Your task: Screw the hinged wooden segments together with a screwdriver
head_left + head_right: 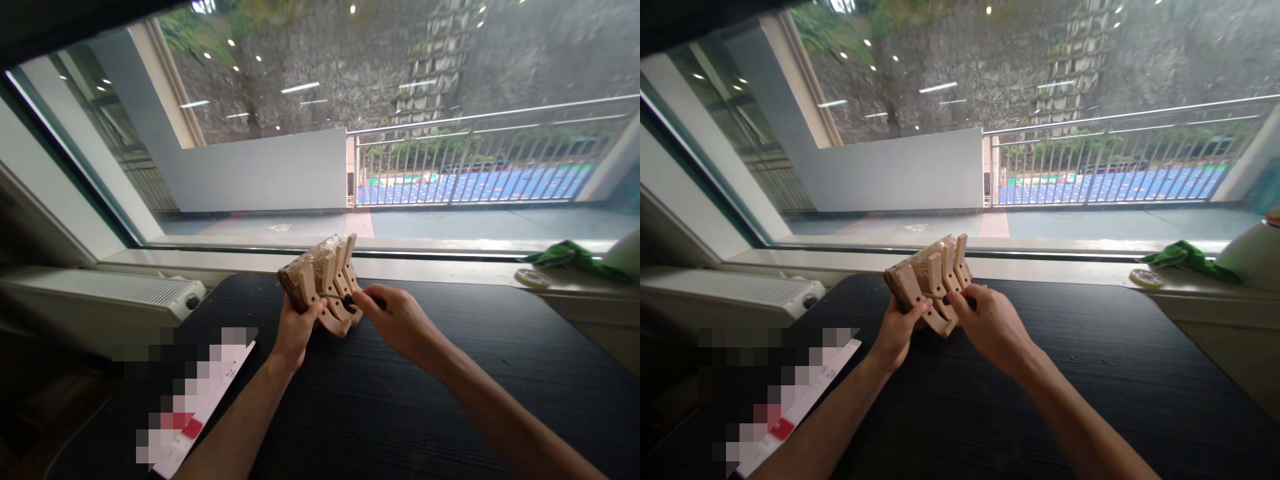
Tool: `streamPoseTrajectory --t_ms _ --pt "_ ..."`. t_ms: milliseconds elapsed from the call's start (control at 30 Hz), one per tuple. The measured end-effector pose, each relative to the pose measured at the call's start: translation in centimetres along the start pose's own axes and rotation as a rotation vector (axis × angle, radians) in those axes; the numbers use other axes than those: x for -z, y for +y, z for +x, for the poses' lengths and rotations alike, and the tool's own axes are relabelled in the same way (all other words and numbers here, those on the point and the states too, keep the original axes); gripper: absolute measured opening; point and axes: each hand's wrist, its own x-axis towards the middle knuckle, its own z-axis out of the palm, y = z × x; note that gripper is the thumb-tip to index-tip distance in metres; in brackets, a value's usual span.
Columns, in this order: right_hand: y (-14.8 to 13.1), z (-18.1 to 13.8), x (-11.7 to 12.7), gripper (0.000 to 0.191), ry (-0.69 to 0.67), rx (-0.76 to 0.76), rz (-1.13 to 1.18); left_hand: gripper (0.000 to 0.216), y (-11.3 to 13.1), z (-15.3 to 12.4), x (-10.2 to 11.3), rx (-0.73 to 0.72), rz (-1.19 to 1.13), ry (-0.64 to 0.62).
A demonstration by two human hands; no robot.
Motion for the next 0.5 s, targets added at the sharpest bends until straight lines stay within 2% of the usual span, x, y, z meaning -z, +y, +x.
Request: streamPoseTrajectory --t_ms 67,167,300,500 --pt "0.1 -0.2 0.8 0.030 0.050 0.018 -0.045 0.046 0.2 0.1 0.1 0.072 -0.093 0.002" --pt "0.0 -0.6 1.1 0.022 0.046 0.076 -0.158 0.045 0.6 0.3 0.2 0.182 -0.197 0.028" --pt "0.0 -0.8 0.5 0.021 0.045 0.180 -0.224 0.042 1.0 0.7 0.5 0.243 -0.216 0.058" --pt "0.3 -0.6 0.6 0.022 0.142 0.205 -0.249 0.037 1.1 0.9 1.2 0.319 -0.231 0.018"
